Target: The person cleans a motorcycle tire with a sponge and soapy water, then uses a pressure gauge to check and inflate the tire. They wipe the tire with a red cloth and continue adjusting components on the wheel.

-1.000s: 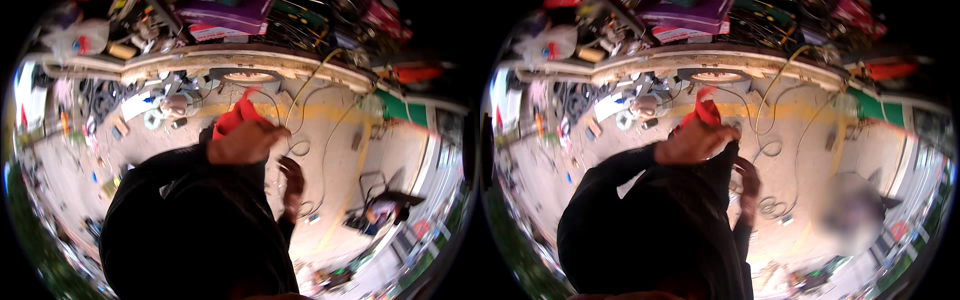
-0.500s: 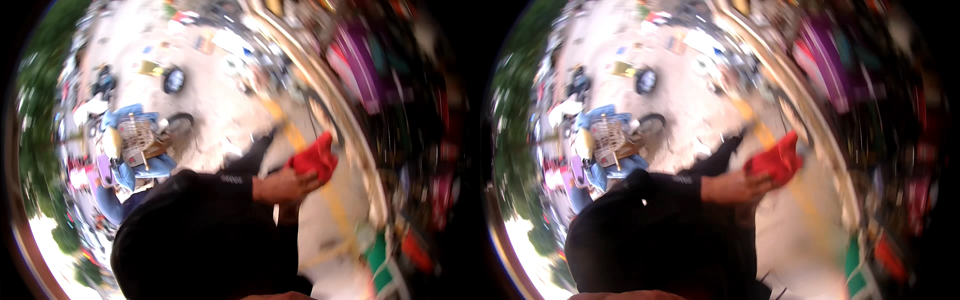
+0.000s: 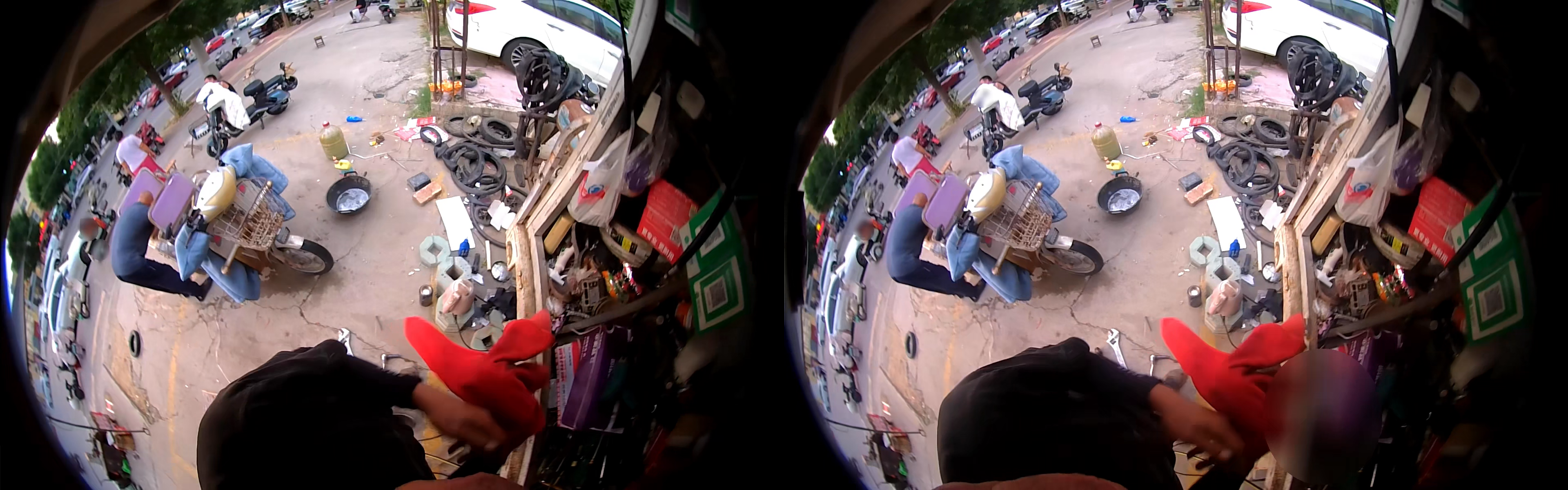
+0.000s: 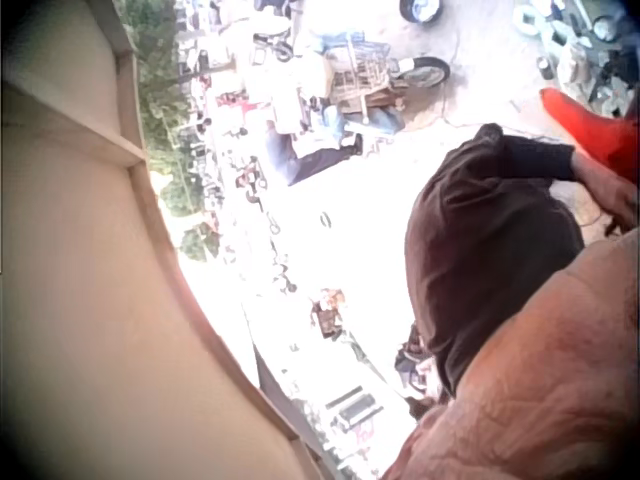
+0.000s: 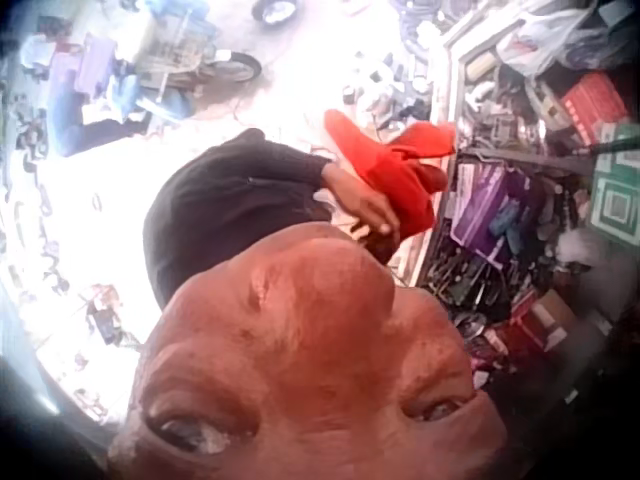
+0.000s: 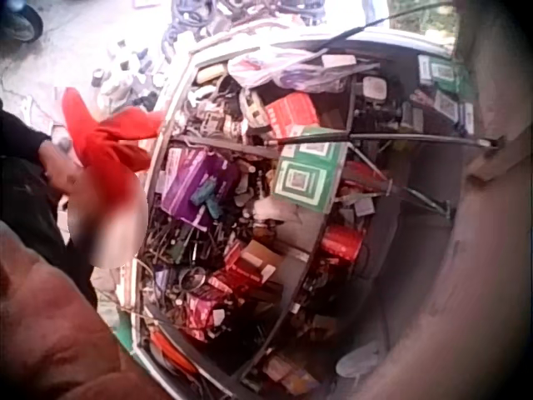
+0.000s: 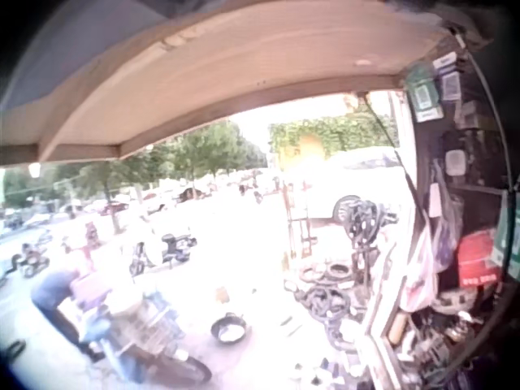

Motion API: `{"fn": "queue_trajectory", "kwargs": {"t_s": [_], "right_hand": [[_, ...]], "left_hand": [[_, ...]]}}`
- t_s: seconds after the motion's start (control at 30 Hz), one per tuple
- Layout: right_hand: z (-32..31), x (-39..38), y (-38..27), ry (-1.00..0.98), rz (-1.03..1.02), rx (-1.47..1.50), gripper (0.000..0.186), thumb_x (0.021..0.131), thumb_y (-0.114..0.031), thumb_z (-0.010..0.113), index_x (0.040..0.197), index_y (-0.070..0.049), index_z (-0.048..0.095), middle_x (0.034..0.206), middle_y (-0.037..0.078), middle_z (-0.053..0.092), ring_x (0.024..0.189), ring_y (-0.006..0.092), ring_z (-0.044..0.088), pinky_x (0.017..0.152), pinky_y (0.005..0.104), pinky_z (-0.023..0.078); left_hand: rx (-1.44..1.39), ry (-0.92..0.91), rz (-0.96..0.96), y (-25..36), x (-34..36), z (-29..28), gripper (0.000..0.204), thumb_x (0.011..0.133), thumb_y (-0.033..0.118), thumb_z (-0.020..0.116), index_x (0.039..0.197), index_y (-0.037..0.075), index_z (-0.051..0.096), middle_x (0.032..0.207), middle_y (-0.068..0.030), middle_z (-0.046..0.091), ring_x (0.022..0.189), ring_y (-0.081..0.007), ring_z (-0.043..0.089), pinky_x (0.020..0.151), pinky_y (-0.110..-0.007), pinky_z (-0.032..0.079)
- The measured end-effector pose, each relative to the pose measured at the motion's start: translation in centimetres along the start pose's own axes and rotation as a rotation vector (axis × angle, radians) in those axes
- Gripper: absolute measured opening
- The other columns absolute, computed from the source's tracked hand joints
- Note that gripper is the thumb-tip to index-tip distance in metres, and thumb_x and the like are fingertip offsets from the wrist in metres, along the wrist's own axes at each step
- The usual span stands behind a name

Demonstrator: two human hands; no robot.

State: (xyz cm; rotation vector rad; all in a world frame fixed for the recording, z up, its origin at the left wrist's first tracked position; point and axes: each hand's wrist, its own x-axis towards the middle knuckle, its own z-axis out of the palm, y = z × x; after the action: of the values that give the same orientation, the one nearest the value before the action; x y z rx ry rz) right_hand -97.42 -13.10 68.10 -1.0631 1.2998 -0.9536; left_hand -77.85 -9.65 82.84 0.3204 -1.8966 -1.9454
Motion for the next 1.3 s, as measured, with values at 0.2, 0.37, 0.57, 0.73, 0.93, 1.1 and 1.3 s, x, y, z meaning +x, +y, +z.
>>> {"fn": "queue_trajectory", "kwargs": {"t_s": [0.2,0.37,0.57,0.73,0.93,1.1,1.3], "right_hand": [[5.4,3.7,-2.8,-0.235,-0.006,0.003,0.042,0.098,-0.035,0.046,0.112,0.003,0.061,0.107,0.012,0.065,0.098,0.0244,0.062,0.088,0.0360,0.050],[9.0,7.3,-4.9,-0.426,0.009,0.018,0.043,0.098,-0.035,0.046,0.111,0.003,0.061,0.106,0.012,0.065,0.097,0.0247,0.063,0.087,0.0362,0.050],[12.1,11.9,-8.3,-0.666,-0.019,0.170,0.045,0.098,-0.036,0.045,0.110,0.003,0.062,0.105,0.012,0.066,0.095,0.0251,0.063,0.087,0.0364,0.050],[13.1,15.9,-10.7,-0.781,0.040,0.237,0.045,0.098,-0.037,0.045,0.109,0.003,0.062,0.104,0.012,0.066,0.094,0.0254,0.064,0.086,0.0366,0.050],[12.7,15.2,-5.9,-1.059,0.225,0.010,0.047,0.098,-0.038,0.045,0.108,0.003,0.063,0.102,0.011,0.067,0.093,0.0258,0.064,0.086,0.0368,0.050],[12.2,14.0,-3.1,-1.164,0.338,-0.062,0.048,0.098,-0.039,0.044,0.108,0.003,0.063,0.101,0.011,0.067,0.091,0.0262,0.065,0.086,0.0370,0.050],[16.1,16.2,-4.6,-1.060,0.358,0.125,0.049,0.097,-0.040,0.044,0.107,0.003,0.064,0.100,0.011,0.068,0.090,0.0266,0.065,0.085,0.0372,0.050]], "left_hand": [[-0.874,0.546,0.600,6.9,2.7,-3.5,0.044,0.095,0.012,0.053,0.139,0.006,0.047,0.138,-0.0215,0.044,0.125,-0.0317,0.049,0.100,-0.044,0.041],[0.537,1.066,0.866,9.7,2.7,-9.3,0.049,0.092,0.000,0.056,0.140,0.010,0.050,0.149,-0.0227,0.031,0.141,-0.0389,0.031,0.111,-0.048,0.031],[1.460,2.035,0.781,12.2,0.1,-12.3,0.048,0.077,-0.008,0.070,0.121,0.001,0.055,0.128,-0.0211,0.052,0.119,-0.0355,0.054,0.097,-0.042,0.046],[0.814,1.884,0.314,8.9,1.7,-8.4,0.062,0.098,0.014,0.052,0.150,0.002,0.021,0.157,-0.0205,0.014,0.147,-0.0326,0.016,0.118,-0.041,0.017],[-0.130,1.733,-0.103,-1.1,-0.6,-4.4,0.061,0.098,0.033,0.055,0.146,0.001,0.033,0.144,-0.0190,0.040,0.126,-0.0285,0.046,0.106,-0.038,0.037],[-0.744,1.535,0.630,-3.6,0.1,-3.2,0.052,0.099,0.034,0.054,0.139,0.004,0.041,0.133,-0.0146,0.050,0.117,-0.0236,0.053,0.100,-0.036,0.043],[-0.759,1.653,0.777,-4.0,1.0,-6.8,0.042,0.100,0.035,0.053,0.132,0.007,0.052,0.120,-0.0094,0.063,0.106,-0.0177,0.062,0.093,-0.032,0.050]]}}
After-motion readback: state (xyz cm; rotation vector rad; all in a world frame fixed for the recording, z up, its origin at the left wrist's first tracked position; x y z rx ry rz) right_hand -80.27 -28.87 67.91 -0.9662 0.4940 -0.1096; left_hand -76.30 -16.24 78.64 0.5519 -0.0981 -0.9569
